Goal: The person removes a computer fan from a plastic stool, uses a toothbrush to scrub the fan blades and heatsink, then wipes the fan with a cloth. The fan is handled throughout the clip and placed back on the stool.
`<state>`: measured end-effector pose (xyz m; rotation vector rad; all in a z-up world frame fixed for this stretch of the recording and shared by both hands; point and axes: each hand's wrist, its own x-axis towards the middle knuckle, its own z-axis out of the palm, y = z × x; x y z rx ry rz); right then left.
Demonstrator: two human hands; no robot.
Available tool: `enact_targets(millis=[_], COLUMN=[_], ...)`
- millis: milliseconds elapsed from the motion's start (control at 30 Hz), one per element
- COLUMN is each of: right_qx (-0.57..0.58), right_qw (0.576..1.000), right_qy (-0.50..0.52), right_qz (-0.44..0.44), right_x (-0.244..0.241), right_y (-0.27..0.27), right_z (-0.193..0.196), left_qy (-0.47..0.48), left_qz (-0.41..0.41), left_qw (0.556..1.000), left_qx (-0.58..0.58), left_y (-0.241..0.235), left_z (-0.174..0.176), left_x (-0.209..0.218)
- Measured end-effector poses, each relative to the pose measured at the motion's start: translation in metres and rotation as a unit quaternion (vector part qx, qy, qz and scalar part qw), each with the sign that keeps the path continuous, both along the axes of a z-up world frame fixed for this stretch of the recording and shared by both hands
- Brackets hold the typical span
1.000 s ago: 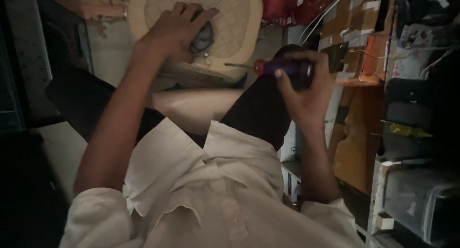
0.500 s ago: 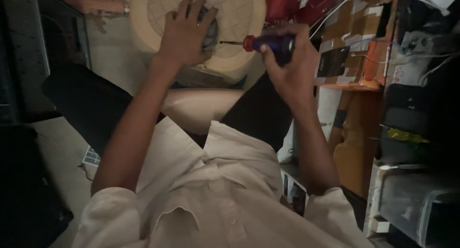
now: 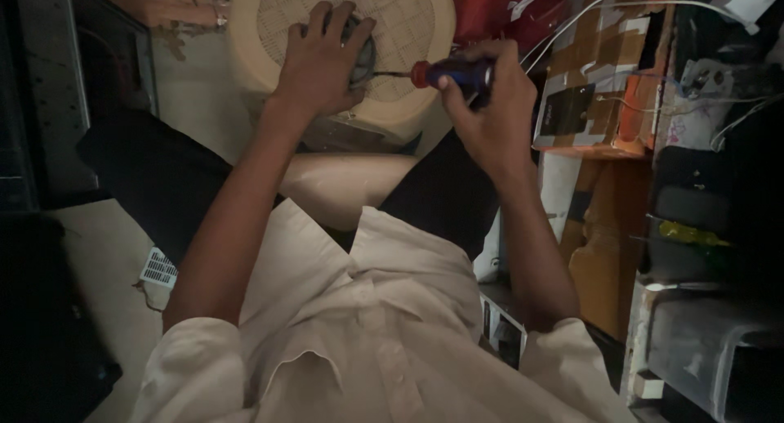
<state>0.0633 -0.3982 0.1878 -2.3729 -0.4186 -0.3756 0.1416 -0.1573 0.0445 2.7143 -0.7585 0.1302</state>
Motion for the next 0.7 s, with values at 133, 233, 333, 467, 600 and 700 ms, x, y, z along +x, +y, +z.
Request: enact_targets(millis=[133, 233, 333, 467, 600, 700], right_qx=[-0.007, 0.0, -0.018, -0.054, -0.059, -0.026], right_qw=[1.0, 0.999, 0.999, 0.998, 0.997, 0.996], right_qy=[0.017, 0.046, 0.041, 0.01, 0.043, 0.085], right_qz=[-0.002, -0.014, -0.002, 0.032, 0.0, 0.006], right_x=[0.001, 0.002, 0.004, 0.007, 0.007, 0.002], right_y=[0.001, 0.0, 0.0, 0.001, 0.004, 0.004], right_z=[0.001, 0.001, 0.001, 0.001, 0.002, 0.002], left_qy=[0.013, 0.016, 0.022, 0.002, 0.01, -0.02], left_qz=[0.006, 0.003, 0.012, 0.004, 0.001, 0.02], left_qw=[1.0, 1.0, 0.999, 1.0, 1.0, 1.0], left_qx=[0.01, 0.009, 0.02, 0.008, 0.01, 0.013], left_y=[-0.002, -0.001, -0.001, -0.001, 0.0, -0.005], left_z=[0.004, 0.004, 0.0, -0.007, -0.002, 0.021], left_x=[-0.001, 0.0, -0.001, 0.0, 0.002, -0.008])
